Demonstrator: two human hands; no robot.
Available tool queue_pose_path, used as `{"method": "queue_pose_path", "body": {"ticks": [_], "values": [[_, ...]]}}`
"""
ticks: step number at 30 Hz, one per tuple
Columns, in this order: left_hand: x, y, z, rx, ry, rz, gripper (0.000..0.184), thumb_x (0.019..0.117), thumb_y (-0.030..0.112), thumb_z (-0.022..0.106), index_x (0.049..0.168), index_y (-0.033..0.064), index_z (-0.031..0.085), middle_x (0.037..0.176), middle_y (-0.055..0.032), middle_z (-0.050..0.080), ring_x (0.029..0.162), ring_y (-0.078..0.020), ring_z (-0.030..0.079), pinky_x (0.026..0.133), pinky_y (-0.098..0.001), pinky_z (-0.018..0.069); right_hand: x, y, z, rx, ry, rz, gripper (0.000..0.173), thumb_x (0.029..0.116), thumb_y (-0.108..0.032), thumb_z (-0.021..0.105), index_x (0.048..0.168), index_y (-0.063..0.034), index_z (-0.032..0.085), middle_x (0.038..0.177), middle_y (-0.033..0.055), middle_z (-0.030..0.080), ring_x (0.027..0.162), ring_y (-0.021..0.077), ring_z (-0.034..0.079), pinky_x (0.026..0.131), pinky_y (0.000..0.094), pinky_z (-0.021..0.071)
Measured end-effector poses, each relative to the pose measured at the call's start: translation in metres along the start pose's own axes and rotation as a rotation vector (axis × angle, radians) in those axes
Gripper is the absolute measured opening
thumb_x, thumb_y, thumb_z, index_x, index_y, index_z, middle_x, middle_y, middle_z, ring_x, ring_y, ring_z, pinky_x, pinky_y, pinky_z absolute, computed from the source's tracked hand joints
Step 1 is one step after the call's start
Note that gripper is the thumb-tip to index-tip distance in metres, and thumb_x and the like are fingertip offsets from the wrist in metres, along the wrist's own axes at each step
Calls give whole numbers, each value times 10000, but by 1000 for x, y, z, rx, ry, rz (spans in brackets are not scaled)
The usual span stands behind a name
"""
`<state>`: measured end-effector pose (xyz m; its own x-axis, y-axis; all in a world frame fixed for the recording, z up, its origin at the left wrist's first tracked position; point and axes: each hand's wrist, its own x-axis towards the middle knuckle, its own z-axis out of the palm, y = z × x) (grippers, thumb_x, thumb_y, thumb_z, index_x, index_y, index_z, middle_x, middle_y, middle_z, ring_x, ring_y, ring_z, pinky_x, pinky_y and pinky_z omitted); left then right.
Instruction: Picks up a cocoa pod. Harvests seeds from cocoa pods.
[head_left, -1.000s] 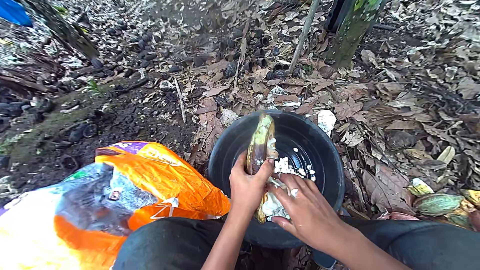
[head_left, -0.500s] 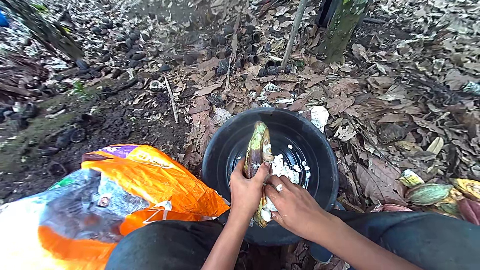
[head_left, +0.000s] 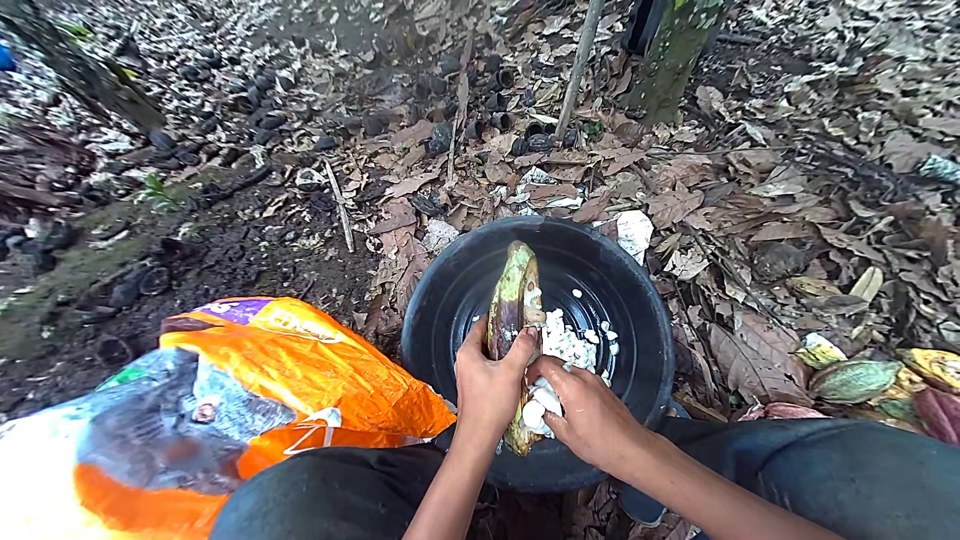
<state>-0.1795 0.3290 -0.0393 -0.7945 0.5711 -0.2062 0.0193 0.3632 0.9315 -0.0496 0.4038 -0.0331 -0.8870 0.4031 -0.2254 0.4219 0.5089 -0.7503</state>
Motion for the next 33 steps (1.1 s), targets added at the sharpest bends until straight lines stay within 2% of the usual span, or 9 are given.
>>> {"method": "queue_pose_path", "body": {"ticks": [4, 8, 13, 16, 20, 23, 25, 28, 33], "values": [[0, 1, -1, -25, 30, 8, 456, 857, 394, 708, 1197, 93, 662, 865, -27, 704, 770, -108, 701, 700, -320, 596, 4, 3, 5, 196, 99, 172, 357, 913, -35, 594, 1268, -60, 568, 964, 130, 698, 893, 258, 703, 789, 440, 571], [0, 1, 1, -18, 26, 10, 479, 844, 398, 716, 1208, 91, 665, 874, -20, 708, 773, -102, 698, 701, -308, 594, 7, 8, 11, 307, 158, 279, 308, 987, -84, 549, 1295, -63, 543, 990, 112, 681, 892, 213, 690, 794, 405, 566], [1, 1, 3, -34, 19, -1, 458, 850, 392, 713, 1198, 98, 665, 874, -24, 711, 770, -107, 702, 703, -313, 599, 11, 10, 1, 182, 93, 381, 387, 1044, -135, 459, 1430, -107, 459, 1093, 139, 687, 1007, 286, 694, 877, 493, 554], [2, -2, 5, 13, 19, 10, 485, 832, 420, 717, 1208, 117, 666, 862, -10, 707, 748, -95, 693, 678, -306, 587, 8, 1, 0, -100, 73, 365, 499, 1022, -106, 465, 1514, -173, 417, 1027, 157, 720, 943, 364, 718, 804, 541, 559], [3, -3, 2, 73, 21, 0, 558, 817, 464, 720, 1255, 125, 656, 887, -7, 708, 763, -94, 689, 696, -316, 585, 3, 18, 10, -135, 224, 98, 475, 919, -37, 516, 1370, -150, 611, 1337, 152, 614, 1145, 350, 639, 890, 526, 547], [5, -5, 0, 71, 35, -22, 523, 827, 453, 720, 1236, 131, 663, 866, -10, 701, 739, -99, 681, 670, -324, 578, -5, 22, 13, -111, 187, -128, 377, 925, -206, 543, 1271, -174, 689, 1481, 152, 536, 1304, 357, 559, 957, 562, 515], [7, -7, -2, 60, 46, -45, 497, 833, 452, 724, 1213, 136, 672, 869, -20, 705, 758, -119, 692, 695, -352, 587, -11, 19, 19, -257, 116, -184, 342, 934, -333, 597, 1230, -220, 724, 1556, 190, 458, 1361, 392, 508, 972, 565, 501], [8, -9, -3, 64, 36, -59, 503, 843, 459, 730, 1227, 139, 668, 883, -32, 705, 773, -133, 694, 705, -369, 585, -9, 18, 24, -380, 48, -177, 290, 937, -381, 646, 1189, -270, 738, 1576, 221, 409, 1349, 415, 498, 947, 550, 498], [7, -10, 0, 85, 25, -45, 518, 832, 462, 734, 1231, 138, 669, 879, -24, 709, 778, -124, 695, 710, -361, 585, -4, 10, 17, -422, -27, -107, 255, 977, -354, 650, 1193, -257, 745, 1562, 222, 405, 1301, 404, 502, 902, 527, 495]]}}
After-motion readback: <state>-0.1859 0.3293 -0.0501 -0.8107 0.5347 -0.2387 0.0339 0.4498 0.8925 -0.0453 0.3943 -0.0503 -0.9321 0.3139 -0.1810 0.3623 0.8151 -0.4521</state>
